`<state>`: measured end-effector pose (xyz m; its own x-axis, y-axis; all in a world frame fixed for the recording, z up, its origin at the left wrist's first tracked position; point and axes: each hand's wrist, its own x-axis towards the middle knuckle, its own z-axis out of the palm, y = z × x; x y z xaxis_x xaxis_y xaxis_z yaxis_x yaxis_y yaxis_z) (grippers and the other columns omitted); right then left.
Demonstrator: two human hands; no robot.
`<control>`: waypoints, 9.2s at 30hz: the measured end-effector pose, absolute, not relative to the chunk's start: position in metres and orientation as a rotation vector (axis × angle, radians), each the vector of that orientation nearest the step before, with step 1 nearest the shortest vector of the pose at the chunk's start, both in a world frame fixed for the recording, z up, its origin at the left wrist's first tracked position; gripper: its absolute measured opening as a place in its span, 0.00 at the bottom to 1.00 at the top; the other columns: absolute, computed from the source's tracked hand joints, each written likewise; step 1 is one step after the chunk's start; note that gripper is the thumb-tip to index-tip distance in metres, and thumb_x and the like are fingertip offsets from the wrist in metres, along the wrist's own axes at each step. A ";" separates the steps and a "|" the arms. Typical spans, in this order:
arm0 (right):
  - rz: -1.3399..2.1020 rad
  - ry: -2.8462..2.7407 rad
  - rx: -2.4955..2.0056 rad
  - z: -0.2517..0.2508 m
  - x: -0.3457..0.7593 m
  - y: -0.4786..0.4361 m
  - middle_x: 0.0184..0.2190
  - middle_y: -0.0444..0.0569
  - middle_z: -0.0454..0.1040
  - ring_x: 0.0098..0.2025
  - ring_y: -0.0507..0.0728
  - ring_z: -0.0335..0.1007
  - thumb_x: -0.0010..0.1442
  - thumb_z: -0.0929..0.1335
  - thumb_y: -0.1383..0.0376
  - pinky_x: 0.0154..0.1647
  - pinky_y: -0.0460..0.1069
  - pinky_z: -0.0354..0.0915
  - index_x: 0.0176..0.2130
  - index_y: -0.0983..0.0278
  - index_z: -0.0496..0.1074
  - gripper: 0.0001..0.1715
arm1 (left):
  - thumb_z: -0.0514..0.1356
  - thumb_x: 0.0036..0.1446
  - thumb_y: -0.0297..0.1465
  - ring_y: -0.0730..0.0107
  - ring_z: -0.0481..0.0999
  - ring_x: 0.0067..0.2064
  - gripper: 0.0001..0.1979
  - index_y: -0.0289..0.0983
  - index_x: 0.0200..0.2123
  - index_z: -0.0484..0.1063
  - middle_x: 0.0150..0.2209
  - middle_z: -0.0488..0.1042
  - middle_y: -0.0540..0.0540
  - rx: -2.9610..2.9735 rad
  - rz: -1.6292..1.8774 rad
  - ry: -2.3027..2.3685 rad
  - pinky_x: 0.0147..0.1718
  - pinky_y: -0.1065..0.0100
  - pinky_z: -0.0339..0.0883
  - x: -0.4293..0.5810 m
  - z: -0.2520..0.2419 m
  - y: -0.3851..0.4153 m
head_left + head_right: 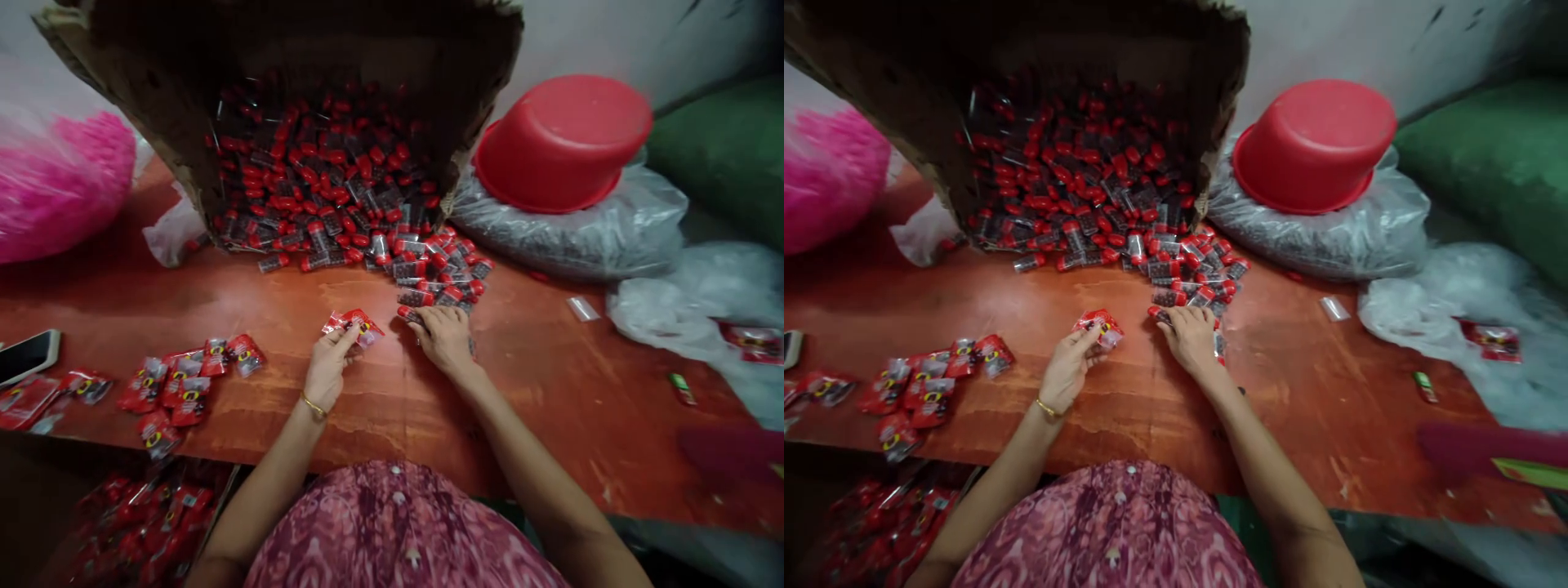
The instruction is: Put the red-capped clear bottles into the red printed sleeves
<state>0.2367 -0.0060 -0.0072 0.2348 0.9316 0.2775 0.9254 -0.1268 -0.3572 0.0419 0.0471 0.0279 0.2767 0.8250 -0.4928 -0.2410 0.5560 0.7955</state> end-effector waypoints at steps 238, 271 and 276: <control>1.131 -0.928 -1.468 0.004 0.152 -0.043 0.16 0.38 0.59 0.14 0.47 0.55 0.58 0.59 0.45 0.14 0.43 0.54 0.26 0.62 0.62 0.24 | 0.71 0.30 0.34 0.75 0.70 0.22 0.16 0.33 0.24 0.73 0.19 0.73 0.52 0.540 0.807 0.857 0.23 0.73 0.64 0.066 0.024 0.018; -0.157 -1.499 -2.289 -0.036 0.244 -0.050 0.48 0.59 0.71 0.50 0.65 0.62 0.59 0.59 0.68 0.50 0.61 0.55 0.47 0.66 0.70 0.18 | 0.51 0.50 0.55 0.67 0.73 0.49 0.25 0.40 0.32 0.72 0.41 0.77 0.43 0.595 1.409 1.064 0.45 0.67 0.67 -0.023 0.007 0.077; -0.188 -1.766 -2.052 -0.041 0.234 -0.047 0.52 0.50 0.70 0.59 0.60 0.56 0.56 0.56 0.76 0.58 0.62 0.48 0.44 0.60 0.71 0.24 | 0.67 0.40 0.39 0.52 0.67 0.55 0.16 0.40 0.35 0.76 0.48 0.74 0.40 1.483 1.014 1.323 0.56 0.50 0.54 0.018 0.001 0.068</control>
<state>0.2337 -0.0474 -0.0409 0.1822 0.9110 0.3700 0.9684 -0.1011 -0.2280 0.0175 0.0682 0.0007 0.0993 0.9949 0.0191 0.2767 -0.0460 0.9598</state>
